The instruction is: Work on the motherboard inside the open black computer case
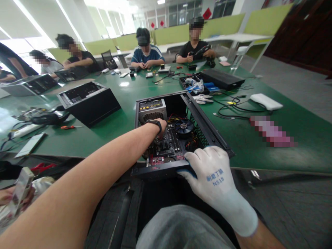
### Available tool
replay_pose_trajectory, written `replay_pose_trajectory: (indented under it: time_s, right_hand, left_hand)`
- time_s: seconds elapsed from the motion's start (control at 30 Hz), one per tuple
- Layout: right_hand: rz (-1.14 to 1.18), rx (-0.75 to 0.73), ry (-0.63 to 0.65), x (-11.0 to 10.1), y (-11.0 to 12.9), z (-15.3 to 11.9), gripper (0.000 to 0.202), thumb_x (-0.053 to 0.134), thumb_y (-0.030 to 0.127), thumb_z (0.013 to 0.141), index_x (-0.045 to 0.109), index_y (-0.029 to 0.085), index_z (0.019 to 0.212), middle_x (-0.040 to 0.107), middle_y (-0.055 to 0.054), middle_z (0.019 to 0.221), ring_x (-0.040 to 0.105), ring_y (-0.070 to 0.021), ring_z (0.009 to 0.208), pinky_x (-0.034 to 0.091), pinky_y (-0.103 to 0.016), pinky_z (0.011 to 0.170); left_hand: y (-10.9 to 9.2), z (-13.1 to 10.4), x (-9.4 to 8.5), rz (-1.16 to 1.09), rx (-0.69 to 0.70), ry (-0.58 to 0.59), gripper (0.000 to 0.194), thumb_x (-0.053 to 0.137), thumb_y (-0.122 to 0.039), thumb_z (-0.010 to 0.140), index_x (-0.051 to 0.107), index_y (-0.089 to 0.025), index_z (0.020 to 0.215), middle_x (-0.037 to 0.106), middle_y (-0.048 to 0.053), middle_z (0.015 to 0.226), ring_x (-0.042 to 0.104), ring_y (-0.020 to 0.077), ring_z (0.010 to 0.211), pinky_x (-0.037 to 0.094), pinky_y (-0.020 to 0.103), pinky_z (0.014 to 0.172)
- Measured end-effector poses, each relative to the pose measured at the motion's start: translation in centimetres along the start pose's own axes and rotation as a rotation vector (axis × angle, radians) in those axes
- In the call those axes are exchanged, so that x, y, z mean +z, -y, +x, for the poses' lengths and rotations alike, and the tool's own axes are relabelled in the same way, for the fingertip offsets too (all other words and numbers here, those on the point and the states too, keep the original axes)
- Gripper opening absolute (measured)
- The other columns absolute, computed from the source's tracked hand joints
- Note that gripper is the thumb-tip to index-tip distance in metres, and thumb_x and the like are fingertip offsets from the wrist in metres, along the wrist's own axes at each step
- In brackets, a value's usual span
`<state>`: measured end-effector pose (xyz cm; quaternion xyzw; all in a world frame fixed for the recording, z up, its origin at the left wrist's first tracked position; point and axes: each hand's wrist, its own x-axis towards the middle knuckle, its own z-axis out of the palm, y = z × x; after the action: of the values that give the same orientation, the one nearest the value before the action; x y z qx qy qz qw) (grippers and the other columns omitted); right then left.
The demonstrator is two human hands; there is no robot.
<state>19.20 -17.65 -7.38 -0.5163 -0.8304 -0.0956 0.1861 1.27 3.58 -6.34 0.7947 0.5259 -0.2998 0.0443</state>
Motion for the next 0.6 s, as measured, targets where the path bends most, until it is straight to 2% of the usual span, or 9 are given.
replay_pose_trajectory:
  time_s: [0.17,0.4,0.6]
  right_hand:
    - [0.008,-0.004,0.0,0.0,0.07,0.18,0.034,0.075,0.05,0.081,0.066,0.023,0.1,0.063,-0.004,0.084,0.05,-0.0253,0.082,0.027,-0.041,0.083]
    - [0.012,-0.002,-0.006,0.12,0.02,0.13,0.034,0.074,0.05,0.081,0.066,0.023,0.1,0.062,-0.004,0.084,0.05,-0.0255,0.082,0.026,-0.041,0.084]
    - [0.015,-0.001,-0.012,0.17,0.0,0.06,0.035,0.074,0.05,0.081,0.066,0.023,0.1,0.062,-0.004,0.083,0.05,-0.0252,0.081,0.026,-0.041,0.083]
  left_hand:
    - [-0.01,-0.07,-0.02,0.026,0.011,0.001,0.055,0.089,-0.036,0.064,0.077,-0.022,0.116,0.075,0.014,0.12,0.07,0.0298,0.107,0.058,0.035,0.09]
    - [-0.05,0.44,0.15,0.029,-0.021,0.02,0.064,0.09,-0.033,0.061,0.076,-0.012,0.12,0.074,0.017,0.12,0.07,0.0311,0.109,0.057,0.032,0.092]
    - [-0.03,0.6,0.33,0.026,-0.025,-0.002,0.066,0.092,-0.035,0.059,0.076,-0.017,0.12,0.074,0.014,0.121,0.07,0.0286,0.109,0.056,0.029,0.093]
